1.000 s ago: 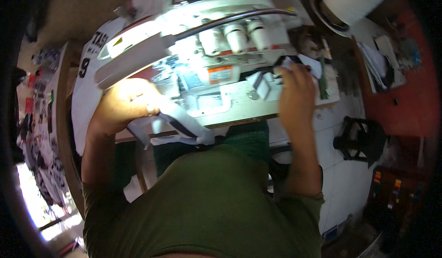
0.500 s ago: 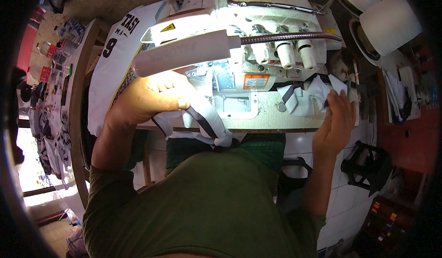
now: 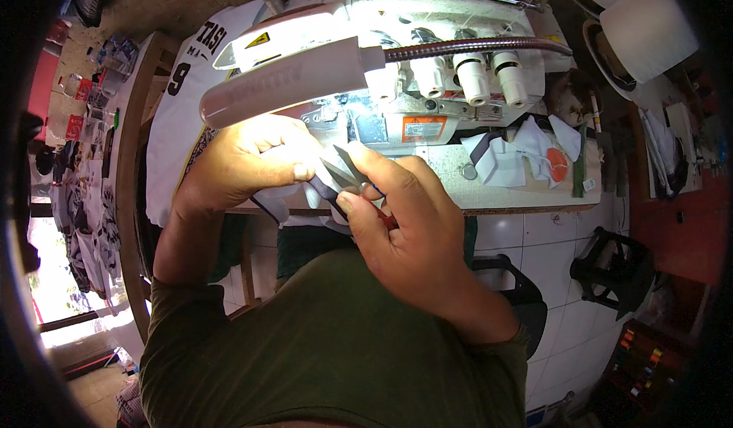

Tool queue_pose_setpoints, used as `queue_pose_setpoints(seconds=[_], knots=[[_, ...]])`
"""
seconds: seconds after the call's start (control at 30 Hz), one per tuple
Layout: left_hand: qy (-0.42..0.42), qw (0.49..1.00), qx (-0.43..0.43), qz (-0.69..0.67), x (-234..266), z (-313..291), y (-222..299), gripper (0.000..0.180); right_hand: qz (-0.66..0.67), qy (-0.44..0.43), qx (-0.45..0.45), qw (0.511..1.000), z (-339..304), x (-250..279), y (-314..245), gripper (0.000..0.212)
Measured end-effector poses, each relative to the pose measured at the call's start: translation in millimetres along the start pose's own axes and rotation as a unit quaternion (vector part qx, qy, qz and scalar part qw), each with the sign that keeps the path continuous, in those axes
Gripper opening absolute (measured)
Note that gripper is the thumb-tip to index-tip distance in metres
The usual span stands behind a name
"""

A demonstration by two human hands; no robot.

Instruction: The person uses small scissors to trim excess fabric from a white jersey, repeatedly cutting small sections and inspecting the edges. The person then folds and aligns the trimmed fabric, preparing it for further handling.

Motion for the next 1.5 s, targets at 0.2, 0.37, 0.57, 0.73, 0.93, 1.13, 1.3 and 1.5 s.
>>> queue_pose_setpoints(seconds=[0.2,0.37,0.57,0.73,0.93,1.13,1.3,1.5], knots=[[-0.01,0.999,-0.031,0.036,0.6,-0.1,4.1,0.031,0.008,0.009,-0.013,1.0,1.6,-4.1,4.3,0.04],[0.0,0.998,0.024,-0.053,-0.9,0.4,1.1,0.035,0.012,-0.008,-0.014,1.0,-0.9,-3.9,6.0,0.041],[0.017,0.997,0.009,-0.074,-1.5,0.2,1.8,0.03,0.023,-0.002,-0.002,1.0,0.0,-5.0,4.4,0.04],[-0.024,0.999,-0.027,0.031,-0.4,0.7,0.7,0.033,0.018,-0.007,-0.007,1.0,-1.0,-5.9,5.2,0.04],[-0.005,1.0,-0.015,-0.004,-0.5,1.3,-1.0,0.028,0.012,-0.011,-0.014,1.0,-1.6,-6.8,3.4,0.04],[0.022,0.997,0.027,-0.067,-3.6,0.7,-6.7,0.017,0.006,-0.013,-0.038,0.999,-6.1,-7.7,2.0,0.04],[-0.014,1.0,-0.023,0.011,-2.3,1.4,-1.9,0.028,0.007,0.034,-0.002,0.999,-3.9,-9.5,2.9,0.039],[-0.021,1.0,0.019,0.003,-5.1,-2.3,-11.6,0.025,0.084,0.13,-0.043,0.987,-3.6,-2.6,10.8,0.042]])
Point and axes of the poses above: each hand's wrist, its own z-axis towards the middle knuckle, its own x-axis out of the back of the hand, y = z × x, the point moved 6 cm from there along z, towards the middle knuckle, and after that the axes turned 6 degrees about -z, right-handed, at the moved point
